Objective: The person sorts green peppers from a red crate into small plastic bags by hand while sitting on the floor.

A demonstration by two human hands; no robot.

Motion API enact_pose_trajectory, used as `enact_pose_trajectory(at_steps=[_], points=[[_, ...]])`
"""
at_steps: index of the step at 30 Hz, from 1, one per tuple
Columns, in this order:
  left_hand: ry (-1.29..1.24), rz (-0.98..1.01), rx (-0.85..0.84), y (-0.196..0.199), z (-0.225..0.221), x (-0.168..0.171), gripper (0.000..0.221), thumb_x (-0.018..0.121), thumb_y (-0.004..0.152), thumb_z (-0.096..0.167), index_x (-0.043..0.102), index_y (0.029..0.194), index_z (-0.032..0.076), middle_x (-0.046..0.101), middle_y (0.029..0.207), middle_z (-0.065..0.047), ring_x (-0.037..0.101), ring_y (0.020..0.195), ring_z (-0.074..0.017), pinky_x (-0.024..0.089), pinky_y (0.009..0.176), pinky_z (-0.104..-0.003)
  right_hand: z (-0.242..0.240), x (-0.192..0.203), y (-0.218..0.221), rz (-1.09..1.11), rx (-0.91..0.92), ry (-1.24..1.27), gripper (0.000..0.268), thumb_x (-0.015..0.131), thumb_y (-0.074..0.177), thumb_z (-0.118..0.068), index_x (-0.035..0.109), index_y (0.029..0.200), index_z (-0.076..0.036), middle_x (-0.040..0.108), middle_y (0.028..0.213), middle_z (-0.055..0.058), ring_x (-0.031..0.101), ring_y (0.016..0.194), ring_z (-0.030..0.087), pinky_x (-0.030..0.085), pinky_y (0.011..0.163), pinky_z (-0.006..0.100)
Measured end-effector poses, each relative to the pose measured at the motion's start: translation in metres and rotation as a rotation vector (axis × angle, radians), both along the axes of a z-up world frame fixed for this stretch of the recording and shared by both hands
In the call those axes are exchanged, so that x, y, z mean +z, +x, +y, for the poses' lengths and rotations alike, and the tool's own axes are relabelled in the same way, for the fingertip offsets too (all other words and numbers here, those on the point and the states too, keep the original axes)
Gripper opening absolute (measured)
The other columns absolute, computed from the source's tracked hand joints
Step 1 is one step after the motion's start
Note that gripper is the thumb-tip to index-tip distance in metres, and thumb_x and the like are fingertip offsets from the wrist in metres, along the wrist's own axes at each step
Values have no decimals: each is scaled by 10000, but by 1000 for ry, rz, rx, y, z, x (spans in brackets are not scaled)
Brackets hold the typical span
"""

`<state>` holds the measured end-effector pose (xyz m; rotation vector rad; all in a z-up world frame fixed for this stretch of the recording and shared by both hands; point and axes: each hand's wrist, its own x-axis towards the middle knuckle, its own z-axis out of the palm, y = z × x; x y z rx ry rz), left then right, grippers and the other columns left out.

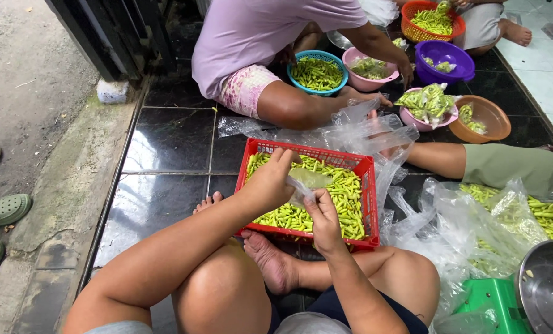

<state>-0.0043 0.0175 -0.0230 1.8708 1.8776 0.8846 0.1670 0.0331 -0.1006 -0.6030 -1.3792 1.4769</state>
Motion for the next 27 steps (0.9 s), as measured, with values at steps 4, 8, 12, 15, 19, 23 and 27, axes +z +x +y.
enact_pose_trajectory(at_steps=[4, 8, 12, 15, 19, 23, 27], points=[[31, 254, -8, 1, -9, 21, 498, 741, 725, 68, 534, 1162, 184, 506, 1187, -113, 680, 1006, -426, 595, 821, -522, -6, 35, 4, -82, -3, -28, 104, 547, 1043, -142, 546, 946, -106, 466, 850, -20, 463, 870, 118, 390, 875, 317], [-16, 201, -235, 2, -11, 20, 264, 692, 868, 166, 592, 1109, 130, 618, 1051, -145, 707, 933, -448, 588, 788, -548, 5, 34, 16, -297, -153, 134, 100, 566, 1011, -99, 534, 1096, -58, 546, 974, 57, 532, 973, 205, 410, 981, 398], [-37, 267, -187, 1, -9, 17, 174, 642, 907, 298, 648, 1005, 154, 673, 956, -115, 730, 892, -393, 585, 765, -518, -6, 50, 18, -393, -424, 771, 157, 595, 961, 10, 590, 1103, -58, 611, 1043, 96, 601, 1032, 292, 345, 1133, 503], [-101, 143, -119, -3, 10, -24, 206, 634, 907, 343, 614, 976, 150, 679, 915, -135, 711, 931, -410, 568, 779, -551, -7, 45, 8, -655, -418, 949, 150, 721, 929, -63, 639, 1009, -160, 710, 967, -40, 709, 992, 158, 118, 1233, 566], [-164, 161, -126, 0, 3, -10, 202, 641, 876, 324, 633, 919, 126, 707, 853, -152, 721, 903, -409, 562, 774, -547, -3, 33, 10, -910, -349, 943, 82, 730, 883, -73, 701, 935, -130, 772, 831, 31, 761, 829, 184, 111, 1233, 647], [-207, 353, -179, 3, -2, -8, 337, 623, 805, 495, 653, 1030, 246, 686, 1022, -61, 676, 1040, -327, 555, 842, -509, 3, 34, 18, -1217, -157, 964, 184, 626, 913, -156, 730, 1064, -171, 777, 989, 5, 707, 1027, 142, -50, 1182, 737], [-345, 79, -407, 2, -23, 64, 998, 739, 729, 464, 292, 1588, 220, 432, 1546, -189, 280, 1501, -411, 46, 1208, -669, -5, 93, 18, -1293, 67, 792, 249, 636, 945, -101, 742, 1158, -172, 785, 1099, 26, 701, 1103, 151, -81, 1187, 730]])
